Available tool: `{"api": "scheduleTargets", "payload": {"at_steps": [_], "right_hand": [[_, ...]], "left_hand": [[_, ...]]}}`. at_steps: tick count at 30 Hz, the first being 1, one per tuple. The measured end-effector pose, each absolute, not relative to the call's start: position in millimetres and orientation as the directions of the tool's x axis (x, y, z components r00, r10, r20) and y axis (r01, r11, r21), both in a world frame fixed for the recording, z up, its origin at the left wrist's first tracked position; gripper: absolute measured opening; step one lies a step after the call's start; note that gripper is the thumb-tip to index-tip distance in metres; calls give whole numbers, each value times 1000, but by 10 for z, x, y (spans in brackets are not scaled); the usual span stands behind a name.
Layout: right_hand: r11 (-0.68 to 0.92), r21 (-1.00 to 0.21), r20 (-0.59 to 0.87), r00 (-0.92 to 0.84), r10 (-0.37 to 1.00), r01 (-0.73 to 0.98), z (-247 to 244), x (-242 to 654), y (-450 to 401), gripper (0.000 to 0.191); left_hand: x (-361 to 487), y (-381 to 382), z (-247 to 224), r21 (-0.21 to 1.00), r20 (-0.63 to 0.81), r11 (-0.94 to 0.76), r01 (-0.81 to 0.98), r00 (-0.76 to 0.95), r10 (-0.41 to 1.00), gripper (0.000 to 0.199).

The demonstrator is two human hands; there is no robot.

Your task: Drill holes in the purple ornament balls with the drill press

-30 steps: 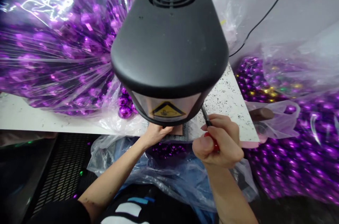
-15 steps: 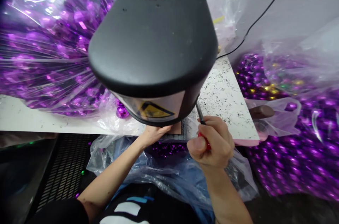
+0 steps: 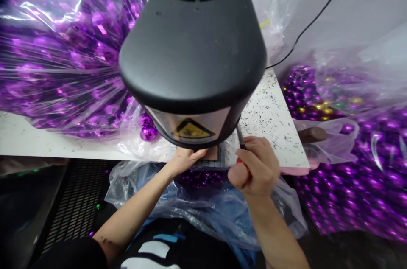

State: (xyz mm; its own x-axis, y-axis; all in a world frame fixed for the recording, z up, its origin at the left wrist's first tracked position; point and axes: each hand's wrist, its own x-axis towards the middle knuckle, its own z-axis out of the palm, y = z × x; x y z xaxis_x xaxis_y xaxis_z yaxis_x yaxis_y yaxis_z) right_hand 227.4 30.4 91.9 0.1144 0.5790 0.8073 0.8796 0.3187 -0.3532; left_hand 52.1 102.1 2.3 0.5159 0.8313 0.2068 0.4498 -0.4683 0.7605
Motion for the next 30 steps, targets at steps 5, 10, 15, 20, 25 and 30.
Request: {"api": "scheduleTargets", "payload": {"at_steps": [5, 10, 15, 20, 25, 30], "right_hand": [[298, -278, 929, 176, 326, 913, 1715, 2313, 693, 35], [208, -528, 787, 383, 483, 823, 2027, 2334, 1094, 45], [206, -577, 757, 424, 497, 790, 2033, 2329, 1112, 47], [200, -617, 730, 459, 507, 761, 2042, 2299, 1104, 46], [163, -648, 694, 489, 528, 744, 2061, 2303, 1102, 46], [150, -666, 685, 520, 510, 731, 2062, 2260, 1105, 44]], "left_hand": [[547, 1050, 53, 735, 277, -509, 448, 487, 828, 35], [346, 788, 239, 756, 291, -490, 434, 447, 846, 44], [-4, 126, 249, 661, 148, -585, 471, 682, 717, 56], [-172, 13, 228, 582, 103, -632, 511, 725, 681, 75], [-351, 756, 372, 552, 383, -510, 660, 342, 858, 20], [-298, 1481, 354, 216, 225, -289, 932, 241, 944, 29]]}}
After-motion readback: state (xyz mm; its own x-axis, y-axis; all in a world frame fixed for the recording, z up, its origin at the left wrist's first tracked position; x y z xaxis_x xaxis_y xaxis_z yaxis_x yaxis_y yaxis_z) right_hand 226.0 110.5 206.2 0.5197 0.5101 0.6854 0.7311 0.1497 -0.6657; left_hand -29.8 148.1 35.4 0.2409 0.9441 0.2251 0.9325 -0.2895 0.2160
